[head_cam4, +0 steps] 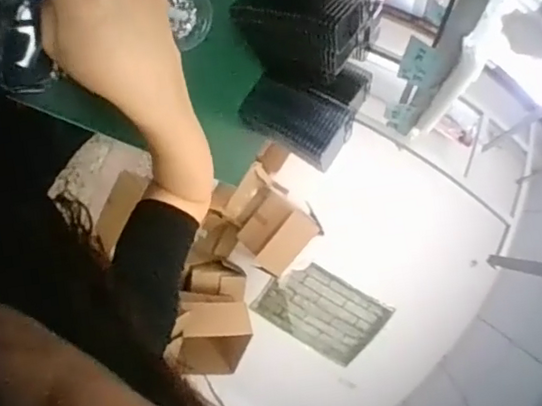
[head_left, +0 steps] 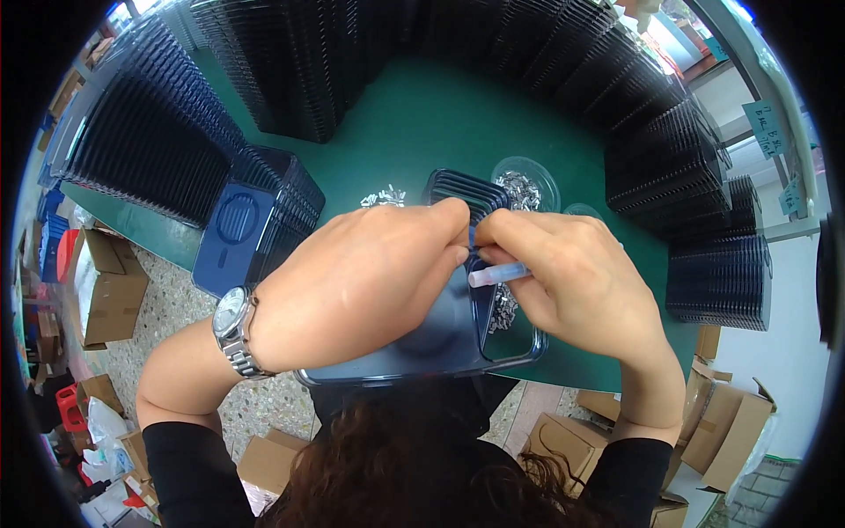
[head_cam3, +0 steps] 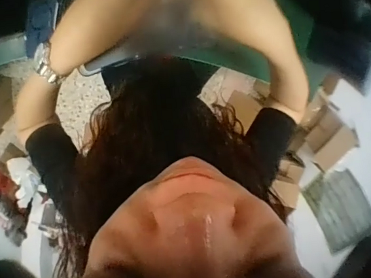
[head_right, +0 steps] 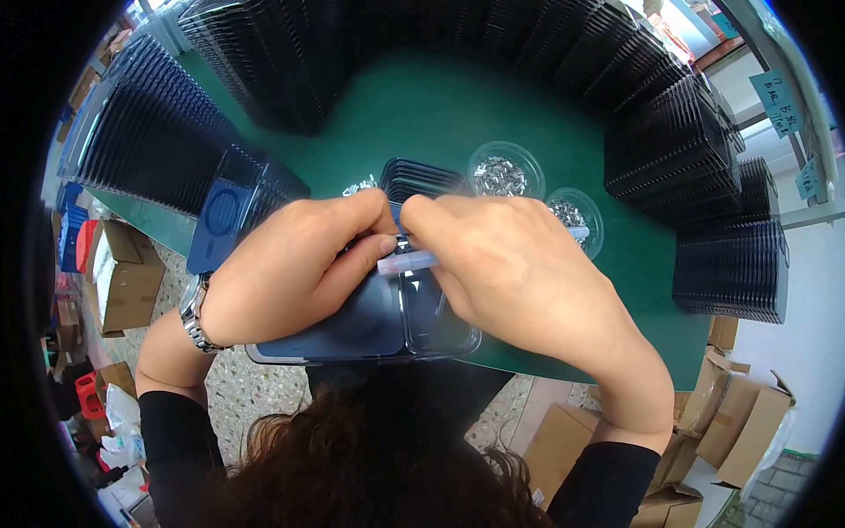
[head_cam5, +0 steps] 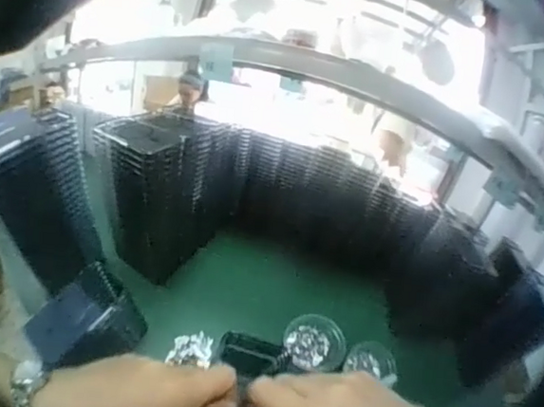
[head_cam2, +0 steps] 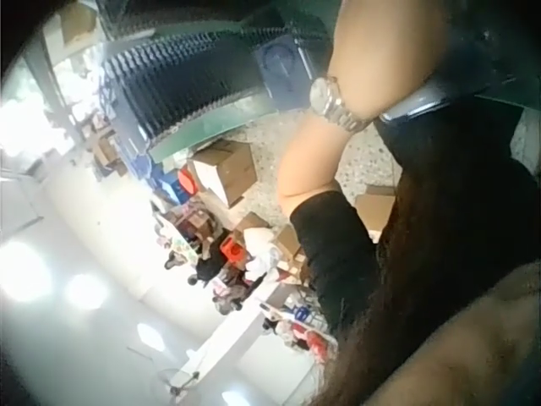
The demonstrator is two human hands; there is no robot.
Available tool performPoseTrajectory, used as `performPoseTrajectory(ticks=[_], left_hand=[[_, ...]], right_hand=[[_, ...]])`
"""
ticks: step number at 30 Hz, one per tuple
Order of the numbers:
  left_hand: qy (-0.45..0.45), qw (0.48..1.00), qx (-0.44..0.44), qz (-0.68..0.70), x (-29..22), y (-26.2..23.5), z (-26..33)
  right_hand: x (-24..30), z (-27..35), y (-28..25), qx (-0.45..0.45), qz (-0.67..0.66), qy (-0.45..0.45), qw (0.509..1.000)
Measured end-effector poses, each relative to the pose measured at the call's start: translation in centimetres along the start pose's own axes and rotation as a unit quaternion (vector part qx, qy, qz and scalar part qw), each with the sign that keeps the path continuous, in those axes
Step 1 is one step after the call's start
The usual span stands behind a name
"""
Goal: The recorder is assembling magnets or small metal components into blue phone cases on a production line.
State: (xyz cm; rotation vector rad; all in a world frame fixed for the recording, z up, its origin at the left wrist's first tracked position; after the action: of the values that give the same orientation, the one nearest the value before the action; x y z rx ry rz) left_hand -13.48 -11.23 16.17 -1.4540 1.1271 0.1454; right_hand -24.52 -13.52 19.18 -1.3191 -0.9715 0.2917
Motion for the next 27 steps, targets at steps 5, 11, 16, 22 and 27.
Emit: performPoseTrajectory(ticks=[5, 11, 16, 22, 27], left_hand=[[0.007, 0.999, -0.02, 0.042, 0.6, -0.4, 0.1], [0.003, 0.998, -0.034, 0.047, 1.2, -1.0, 0.6], [-0.006, 0.999, -0.032, -0.015, 0.2, -1.6, 0.8], [-0.004, 0.984, -0.092, -0.151, -0.6, -2.5, 1.7], [-0.022, 0.978, -0.108, -0.176, 0.0, -3.0, 2.9]], right_hand=[[-1.6, -1.1, -0.1, 0.042, -0.074, 0.059, 0.995], [-0.1, -0.2, -2.0, 0.009, 0.03, 0.028, 0.999], [2.1, -0.2, -1.2, -0.028, 0.178, 0.007, 0.984], [2.9, -0.8, -0.9, -0.096, 0.2, 0.007, 0.975], [3.6, -2.0, -0.3, -0.101, 0.18, 0.004, 0.978]])
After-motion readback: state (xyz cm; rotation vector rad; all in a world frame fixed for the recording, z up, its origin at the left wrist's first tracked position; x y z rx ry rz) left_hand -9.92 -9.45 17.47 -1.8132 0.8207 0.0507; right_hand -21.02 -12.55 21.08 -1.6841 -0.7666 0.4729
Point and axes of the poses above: each hand's wrist, its own z-axis away from the middle knuckle, its own y-axis out of the palm, x = y × z, the point moved 9 cm from there along -z, towards the middle knuckle, and after that the axes turned 15 degrees about y, right-handed, at the moved point
